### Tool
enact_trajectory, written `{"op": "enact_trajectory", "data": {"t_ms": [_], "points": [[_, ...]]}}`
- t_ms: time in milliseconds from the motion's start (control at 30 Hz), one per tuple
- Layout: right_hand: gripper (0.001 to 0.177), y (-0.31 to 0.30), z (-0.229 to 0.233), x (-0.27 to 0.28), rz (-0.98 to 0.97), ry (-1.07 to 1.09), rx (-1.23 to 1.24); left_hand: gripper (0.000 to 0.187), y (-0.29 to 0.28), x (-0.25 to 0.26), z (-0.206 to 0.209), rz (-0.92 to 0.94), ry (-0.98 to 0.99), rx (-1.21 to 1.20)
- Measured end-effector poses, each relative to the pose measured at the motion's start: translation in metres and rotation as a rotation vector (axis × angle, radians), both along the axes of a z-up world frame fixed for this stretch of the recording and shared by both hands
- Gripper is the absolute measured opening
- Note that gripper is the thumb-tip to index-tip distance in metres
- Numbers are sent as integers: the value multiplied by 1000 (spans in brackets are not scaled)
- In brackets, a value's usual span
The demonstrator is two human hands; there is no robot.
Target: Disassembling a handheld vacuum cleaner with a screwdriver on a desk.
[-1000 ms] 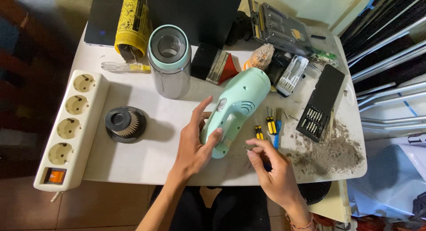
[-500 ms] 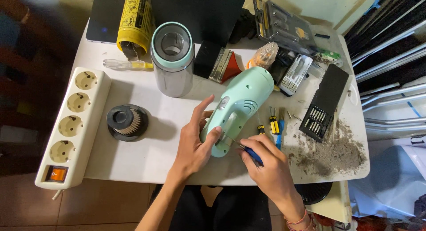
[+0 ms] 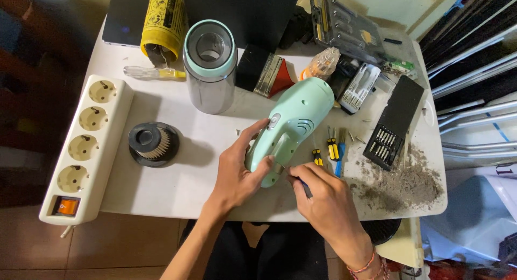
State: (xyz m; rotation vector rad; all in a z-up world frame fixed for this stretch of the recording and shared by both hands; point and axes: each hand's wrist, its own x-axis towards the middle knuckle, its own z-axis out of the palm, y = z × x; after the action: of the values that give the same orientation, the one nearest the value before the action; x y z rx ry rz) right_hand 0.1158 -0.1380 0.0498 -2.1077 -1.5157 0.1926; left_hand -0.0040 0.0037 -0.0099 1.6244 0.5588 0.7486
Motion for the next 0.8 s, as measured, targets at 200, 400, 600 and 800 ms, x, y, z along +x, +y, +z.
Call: {"op": "enact_trajectory", "data": {"t_ms": [200, 400, 600, 800], "points": [[16, 0, -4, 0, -4, 31, 42, 65, 0, -2, 0, 5, 10, 14], [15, -5, -16, 5, 41, 70, 139, 65, -2, 0, -7, 5, -44, 35], [15, -2, -14, 3, 45, 58, 142, 64, -1, -2, -4, 14, -30, 21], [18, 1, -10, 6, 84, 9, 110, 65, -1, -1, -3, 19, -30, 43]]}}
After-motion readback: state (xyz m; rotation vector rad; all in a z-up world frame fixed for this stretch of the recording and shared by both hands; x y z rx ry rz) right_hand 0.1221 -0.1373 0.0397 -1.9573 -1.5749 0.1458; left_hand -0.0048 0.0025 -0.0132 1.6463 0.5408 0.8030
